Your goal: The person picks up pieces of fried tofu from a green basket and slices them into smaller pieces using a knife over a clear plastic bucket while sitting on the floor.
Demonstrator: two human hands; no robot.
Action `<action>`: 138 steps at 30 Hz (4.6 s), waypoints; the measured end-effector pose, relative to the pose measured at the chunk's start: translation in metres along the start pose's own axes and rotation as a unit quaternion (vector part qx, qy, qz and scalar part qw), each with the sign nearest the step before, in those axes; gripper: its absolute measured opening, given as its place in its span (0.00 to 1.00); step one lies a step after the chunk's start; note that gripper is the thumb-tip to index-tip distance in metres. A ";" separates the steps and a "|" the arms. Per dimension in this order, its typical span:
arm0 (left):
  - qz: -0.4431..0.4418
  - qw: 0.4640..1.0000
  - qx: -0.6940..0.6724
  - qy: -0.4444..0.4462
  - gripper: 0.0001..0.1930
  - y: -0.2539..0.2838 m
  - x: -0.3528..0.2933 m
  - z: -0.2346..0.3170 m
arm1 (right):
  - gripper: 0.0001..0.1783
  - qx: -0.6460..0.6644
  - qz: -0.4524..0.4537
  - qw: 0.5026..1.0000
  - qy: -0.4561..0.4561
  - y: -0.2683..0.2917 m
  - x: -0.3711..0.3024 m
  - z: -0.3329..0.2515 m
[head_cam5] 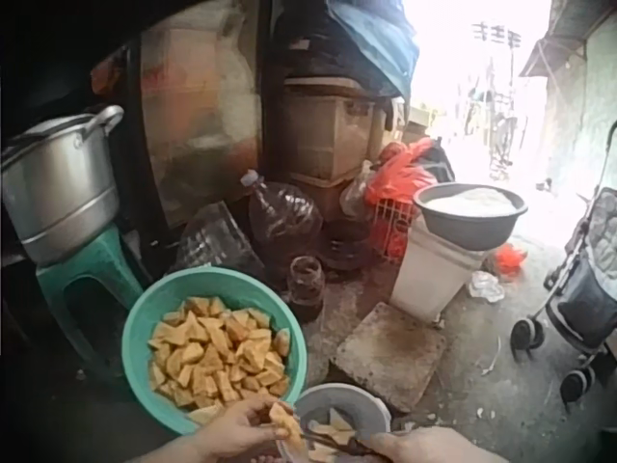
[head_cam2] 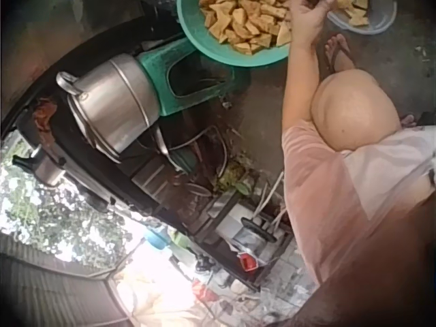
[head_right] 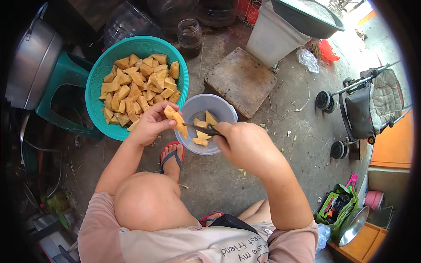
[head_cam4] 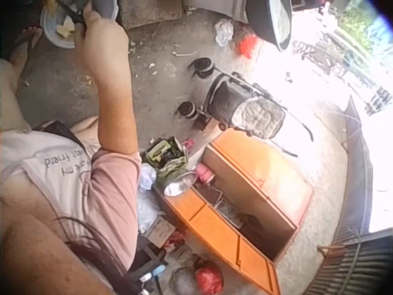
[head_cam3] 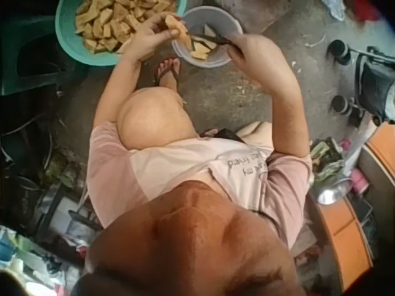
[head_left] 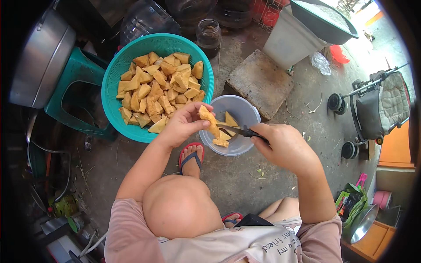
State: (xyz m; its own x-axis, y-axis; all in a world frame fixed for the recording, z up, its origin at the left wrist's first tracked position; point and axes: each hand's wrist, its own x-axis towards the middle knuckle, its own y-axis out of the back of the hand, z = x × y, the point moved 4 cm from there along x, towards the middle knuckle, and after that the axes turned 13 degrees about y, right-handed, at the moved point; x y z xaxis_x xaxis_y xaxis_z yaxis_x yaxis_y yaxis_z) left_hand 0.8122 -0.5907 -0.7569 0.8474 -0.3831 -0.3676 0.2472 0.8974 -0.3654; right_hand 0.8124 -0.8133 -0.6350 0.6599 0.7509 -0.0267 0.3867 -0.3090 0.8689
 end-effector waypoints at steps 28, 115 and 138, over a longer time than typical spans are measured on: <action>0.108 0.982 -0.135 -0.070 0.21 0.051 -0.020 0.030 | 0.14 0.107 0.104 0.988 -0.033 0.013 -0.012 0.010; -0.040 0.994 -0.068 -0.074 0.25 -0.003 -0.013 0.031 | 0.10 -0.002 0.062 0.997 0.039 0.022 0.022 -0.020; 0.119 0.969 0.208 -0.067 0.22 0.020 0.000 0.017 | 0.13 0.115 0.032 0.983 -0.138 0.007 -0.075 0.022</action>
State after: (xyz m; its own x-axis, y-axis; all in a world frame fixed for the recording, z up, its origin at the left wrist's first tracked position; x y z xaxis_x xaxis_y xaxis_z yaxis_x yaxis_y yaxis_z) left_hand 0.8253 -0.5689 -0.7495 0.9501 -0.1471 -0.2750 0.1812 0.9781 0.1028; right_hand 0.7796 -0.8849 -0.6380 0.8252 0.5480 -0.1371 0.4532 -0.4974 0.7398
